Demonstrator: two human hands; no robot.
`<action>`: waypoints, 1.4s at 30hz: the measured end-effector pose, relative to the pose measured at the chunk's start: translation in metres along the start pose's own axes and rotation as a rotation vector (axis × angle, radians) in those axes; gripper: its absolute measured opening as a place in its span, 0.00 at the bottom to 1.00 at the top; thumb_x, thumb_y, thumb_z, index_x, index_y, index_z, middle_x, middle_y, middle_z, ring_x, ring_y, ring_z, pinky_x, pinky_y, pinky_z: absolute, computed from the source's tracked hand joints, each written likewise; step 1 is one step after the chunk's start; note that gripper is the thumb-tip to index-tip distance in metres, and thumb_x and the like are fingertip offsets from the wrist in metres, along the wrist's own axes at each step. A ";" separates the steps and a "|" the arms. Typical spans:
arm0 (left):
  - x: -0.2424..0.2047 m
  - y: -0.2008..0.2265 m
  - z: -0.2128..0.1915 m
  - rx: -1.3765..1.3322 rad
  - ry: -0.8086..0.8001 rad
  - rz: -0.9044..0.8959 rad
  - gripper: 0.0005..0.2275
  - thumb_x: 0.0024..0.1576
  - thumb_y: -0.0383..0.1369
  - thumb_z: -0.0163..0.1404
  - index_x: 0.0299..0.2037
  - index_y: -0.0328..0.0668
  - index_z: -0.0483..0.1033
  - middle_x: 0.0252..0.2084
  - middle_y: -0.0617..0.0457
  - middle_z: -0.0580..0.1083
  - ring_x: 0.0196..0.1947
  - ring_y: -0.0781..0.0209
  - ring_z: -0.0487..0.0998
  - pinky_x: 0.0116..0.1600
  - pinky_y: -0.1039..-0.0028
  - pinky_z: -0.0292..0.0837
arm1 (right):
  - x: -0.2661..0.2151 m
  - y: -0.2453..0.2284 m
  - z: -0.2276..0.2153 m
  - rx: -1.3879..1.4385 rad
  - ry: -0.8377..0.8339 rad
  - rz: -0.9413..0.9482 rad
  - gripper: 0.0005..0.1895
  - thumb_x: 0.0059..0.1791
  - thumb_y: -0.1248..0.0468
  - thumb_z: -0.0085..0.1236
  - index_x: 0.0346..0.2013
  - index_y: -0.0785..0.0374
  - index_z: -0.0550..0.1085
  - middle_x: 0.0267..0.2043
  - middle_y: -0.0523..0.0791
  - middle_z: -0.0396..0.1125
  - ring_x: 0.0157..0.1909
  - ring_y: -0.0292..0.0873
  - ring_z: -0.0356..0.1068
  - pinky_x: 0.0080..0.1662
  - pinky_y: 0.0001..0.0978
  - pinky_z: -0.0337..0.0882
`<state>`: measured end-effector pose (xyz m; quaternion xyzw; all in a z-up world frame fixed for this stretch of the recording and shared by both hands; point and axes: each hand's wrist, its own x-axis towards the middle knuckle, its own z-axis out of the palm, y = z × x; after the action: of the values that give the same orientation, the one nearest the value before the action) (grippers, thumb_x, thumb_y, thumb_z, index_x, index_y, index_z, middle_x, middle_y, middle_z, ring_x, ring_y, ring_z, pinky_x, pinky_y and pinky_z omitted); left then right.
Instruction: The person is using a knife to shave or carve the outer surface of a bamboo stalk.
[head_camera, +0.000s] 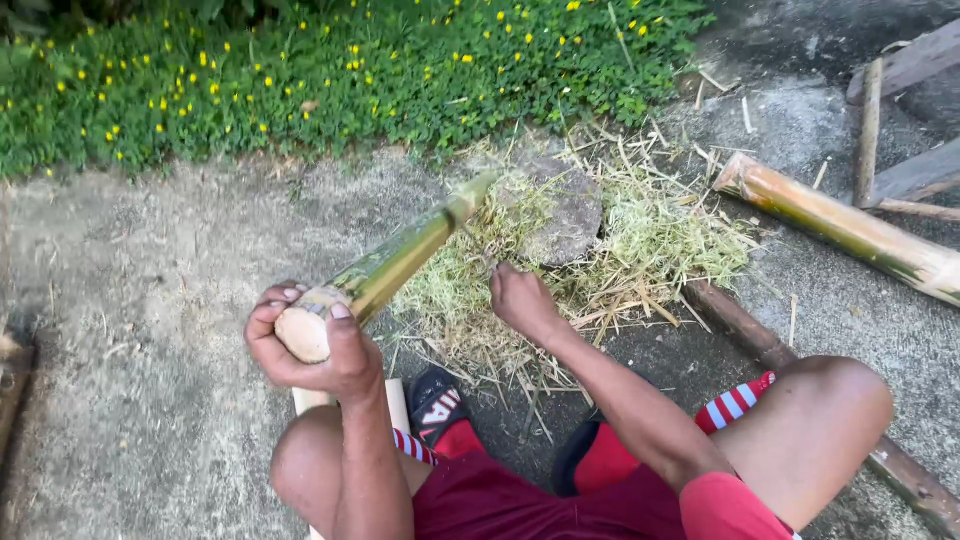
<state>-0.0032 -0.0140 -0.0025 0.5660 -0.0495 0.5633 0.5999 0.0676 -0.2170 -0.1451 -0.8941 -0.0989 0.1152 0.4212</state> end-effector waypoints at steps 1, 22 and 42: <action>0.000 0.004 0.002 0.000 0.000 -0.002 0.21 0.53 0.32 0.61 0.53 0.38 0.64 0.45 0.49 0.64 0.49 0.58 0.66 0.57 0.65 0.66 | -0.014 -0.019 -0.006 -0.001 -0.001 0.002 0.17 0.58 0.69 0.33 0.33 0.69 0.71 0.14 0.46 0.63 0.10 0.34 0.60 0.11 0.23 0.62; 0.007 0.009 0.004 -0.009 -0.007 -0.066 0.21 0.52 0.32 0.60 0.52 0.38 0.64 0.50 0.48 0.65 0.51 0.57 0.67 0.61 0.64 0.67 | 0.005 0.021 0.025 -0.068 0.108 -0.343 0.13 0.58 0.71 0.33 0.36 0.72 0.69 0.14 0.43 0.62 0.10 0.35 0.58 0.09 0.27 0.56; 0.008 0.011 0.001 0.103 0.116 -0.109 0.19 0.53 0.29 0.56 0.53 0.36 0.65 0.51 0.46 0.67 0.52 0.56 0.68 0.64 0.62 0.66 | -0.022 -0.004 0.041 -0.150 0.316 -0.351 0.10 0.55 0.64 0.44 0.36 0.66 0.71 0.19 0.52 0.69 0.19 0.49 0.70 0.22 0.42 0.73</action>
<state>-0.0081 -0.0133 0.0105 0.5646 0.0453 0.5633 0.6015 0.0348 -0.1907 -0.1648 -0.8990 -0.1938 -0.1086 0.3774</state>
